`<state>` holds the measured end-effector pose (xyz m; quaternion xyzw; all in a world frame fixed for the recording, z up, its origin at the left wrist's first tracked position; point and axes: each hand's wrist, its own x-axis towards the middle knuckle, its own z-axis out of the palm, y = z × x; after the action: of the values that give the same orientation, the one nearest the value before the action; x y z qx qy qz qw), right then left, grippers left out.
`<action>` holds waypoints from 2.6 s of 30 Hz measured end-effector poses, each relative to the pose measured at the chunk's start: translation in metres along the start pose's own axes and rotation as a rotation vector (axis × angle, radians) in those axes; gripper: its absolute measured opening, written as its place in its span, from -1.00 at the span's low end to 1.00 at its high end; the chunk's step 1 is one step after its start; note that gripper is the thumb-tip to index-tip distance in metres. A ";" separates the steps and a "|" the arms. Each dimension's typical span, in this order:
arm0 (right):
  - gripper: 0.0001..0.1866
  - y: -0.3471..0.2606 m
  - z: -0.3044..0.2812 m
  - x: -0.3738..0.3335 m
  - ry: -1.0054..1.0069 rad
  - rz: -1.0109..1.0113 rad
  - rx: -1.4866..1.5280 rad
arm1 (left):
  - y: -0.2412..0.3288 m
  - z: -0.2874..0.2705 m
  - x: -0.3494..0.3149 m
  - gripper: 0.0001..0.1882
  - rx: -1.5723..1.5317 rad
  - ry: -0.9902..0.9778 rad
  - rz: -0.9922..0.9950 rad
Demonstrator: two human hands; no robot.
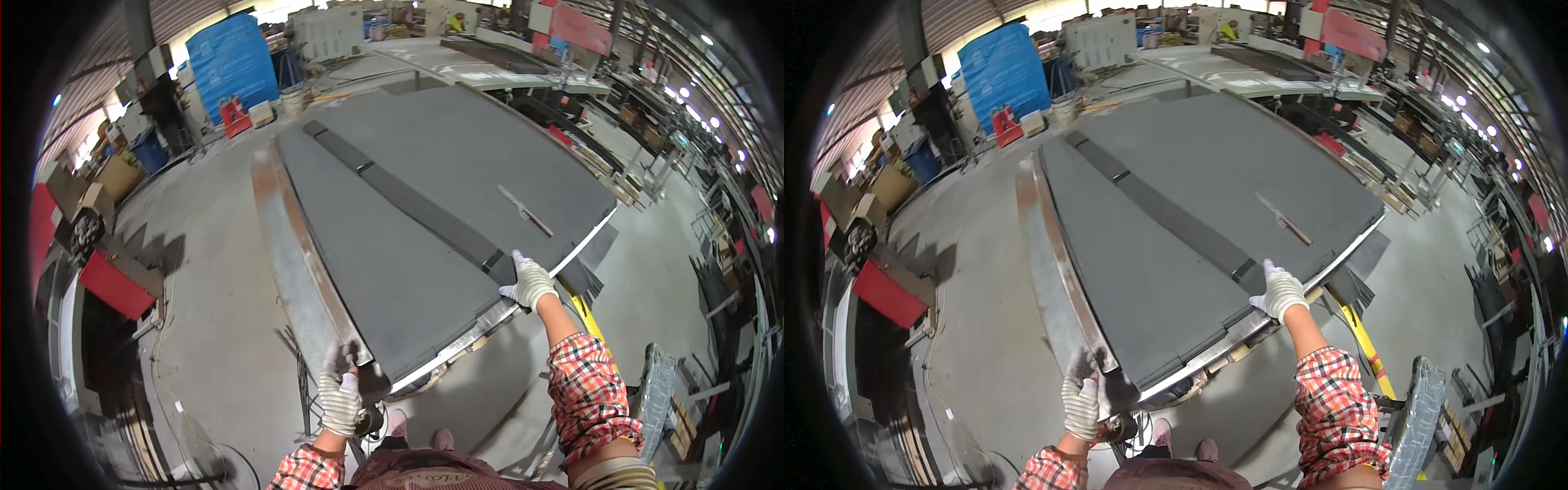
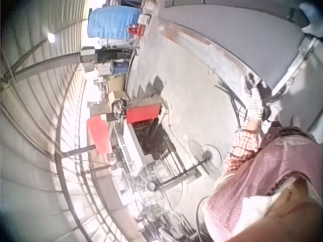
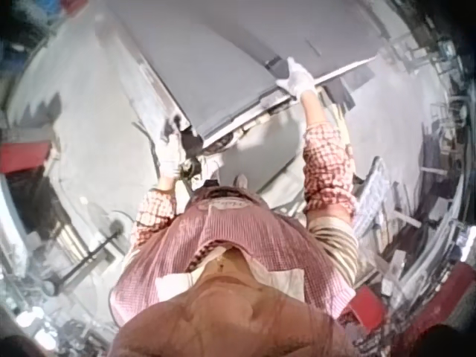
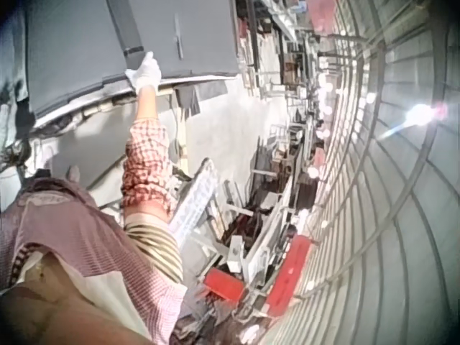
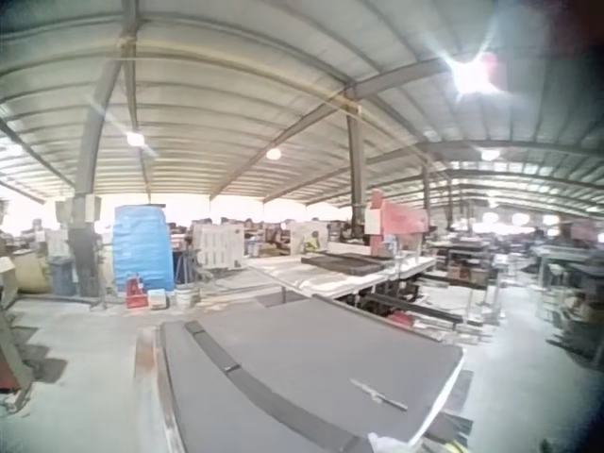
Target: Sorting and arranging foam or rubber panels on a factory table.
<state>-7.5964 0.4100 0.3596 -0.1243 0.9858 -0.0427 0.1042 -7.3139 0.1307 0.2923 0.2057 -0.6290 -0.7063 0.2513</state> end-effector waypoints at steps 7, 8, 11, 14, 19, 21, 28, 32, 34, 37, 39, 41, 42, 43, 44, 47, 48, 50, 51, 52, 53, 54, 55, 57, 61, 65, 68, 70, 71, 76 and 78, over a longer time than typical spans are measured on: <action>-0.20 0.012 -0.045 -0.100 0.074 -0.268 0.327 | 0.008 0.117 0.067 -0.26 -0.664 -0.491 -0.607; -0.20 0.015 -0.052 -0.131 0.117 -0.304 0.392 | 0.008 0.139 0.077 -0.33 -0.703 -0.451 -0.642; -0.24 0.029 -0.088 -0.206 -0.014 -0.290 0.450 | -0.043 0.155 0.131 -0.26 -1.129 -0.529 -0.693; -0.26 0.092 -0.110 -0.268 -0.077 -0.218 0.396 | -0.011 0.207 0.128 -0.21 -0.987 -0.221 -0.656; -0.21 0.220 -0.098 -0.343 0.003 -0.165 0.488 | -0.020 0.262 0.139 -0.18 -1.102 -0.051 -0.564; -0.21 0.255 -0.093 -0.366 -0.001 -0.110 0.477 | -0.039 0.277 0.163 -0.24 -1.113 -0.128 -0.466; -0.10 0.347 -0.064 -0.365 -0.114 -0.017 0.514 | 0.007 0.372 0.173 -0.28 -1.123 -0.194 -0.428; 0.00 0.365 -0.044 -0.335 -0.117 -0.017 0.673 | 0.041 0.427 0.169 -0.30 -1.066 -0.367 -0.300; -0.01 0.376 -0.006 -0.325 -0.065 0.005 0.503 | 0.046 0.447 0.176 -0.32 -1.040 -0.453 -0.253; -0.13 0.359 0.012 -0.306 -0.105 0.011 0.539 | 0.055 0.454 0.178 -0.34 -1.020 -0.495 -0.217; -0.14 0.367 0.029 -0.285 -0.430 0.187 1.131 | 0.077 0.471 0.161 -0.34 -0.945 -0.340 -0.173; -0.19 0.371 0.058 -0.267 -0.429 0.129 1.023 | 0.084 0.457 0.162 -0.38 -0.868 -0.415 -0.048; -0.23 0.376 0.084 -0.262 -0.295 -0.004 0.845 | 0.090 0.437 0.160 -0.37 -0.882 -0.395 -0.003; -0.23 0.368 0.068 -0.242 -0.434 -0.067 0.995 | 0.095 0.416 0.157 -0.37 -0.915 -0.480 0.000; -0.25 0.376 0.088 -0.229 -0.652 0.003 1.078 | 0.096 0.382 0.160 -0.37 -0.895 -0.447 0.017; -0.23 0.358 0.083 -0.198 -0.633 -0.172 1.179 | 0.104 0.291 0.119 -0.35 -0.799 -0.120 0.178; -0.23 0.353 0.078 -0.186 -0.697 -0.204 1.158 | 0.102 0.251 0.103 -0.35 -0.772 -0.010 0.209; -0.20 0.341 0.074 -0.171 -0.914 -0.357 0.908 | 0.097 0.158 0.051 -0.37 -0.659 0.207 0.251; -0.17 0.329 0.067 -0.167 -1.038 -0.389 0.988 | 0.096 0.123 0.015 -0.37 -0.646 0.295 0.267; -0.17 0.318 0.069 -0.166 -1.094 -0.415 0.964 | 0.100 0.091 -0.024 -0.37 -0.633 0.378 0.289; -0.17 0.307 0.076 -0.163 -1.077 -0.577 0.821 | 0.098 0.051 -0.062 -0.38 -0.612 0.511 0.292; -0.17 0.298 0.086 -0.163 -1.047 -0.730 0.677 | 0.087 0.012 -0.099 -0.38 -0.598 0.639 0.291; -0.16 0.292 0.102 -0.160 -1.072 -0.786 0.606 | 0.073 -0.011 -0.131 -0.37 -0.514 0.735 0.330; -0.16 0.272 0.122 -0.160 -1.094 -0.899 0.565 | 0.045 -0.061 -0.186 -0.43 -0.529 1.029 0.296; -0.20 0.224 0.132 -0.181 -1.211 -0.965 0.430 | -0.069 -0.171 -0.307 -0.43 -0.504 1.317 0.048; -0.14 0.191 0.154 -0.213 -1.367 -0.873 0.364 | -0.126 -0.209 -0.336 -0.45 -0.603 1.412 -0.214; -0.20 0.169 0.174 -0.256 -1.410 -0.655 0.374 | -0.132 -0.230 -0.290 -0.47 -0.599 1.229 -0.296; -0.20 0.154 0.207 -0.291 -1.372 -0.657 0.438 | -0.114 -0.248 -0.236 -0.48 -0.671 1.073 -0.293; -0.19 0.149 0.220 -0.305 -1.322 -0.618 0.515 | -0.086 -0.215 -0.193 -0.50 -0.620 1.096 -0.322; -0.19 0.041 0.254 -0.381 -1.052 -0.525 0.829 | -0.044 -0.196 -0.115 -0.56 -0.639 0.470 -0.188; -0.11 -0.005 0.279 -0.392 -0.953 -0.508 0.934 | -0.091 -0.205 -0.119 -0.38 -0.355 0.626 -0.386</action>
<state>-7.1636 0.4881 0.1646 -0.2974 0.6523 -0.4244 0.5531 -7.1042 0.0499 0.1735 0.4785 -0.3404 -0.7414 0.3248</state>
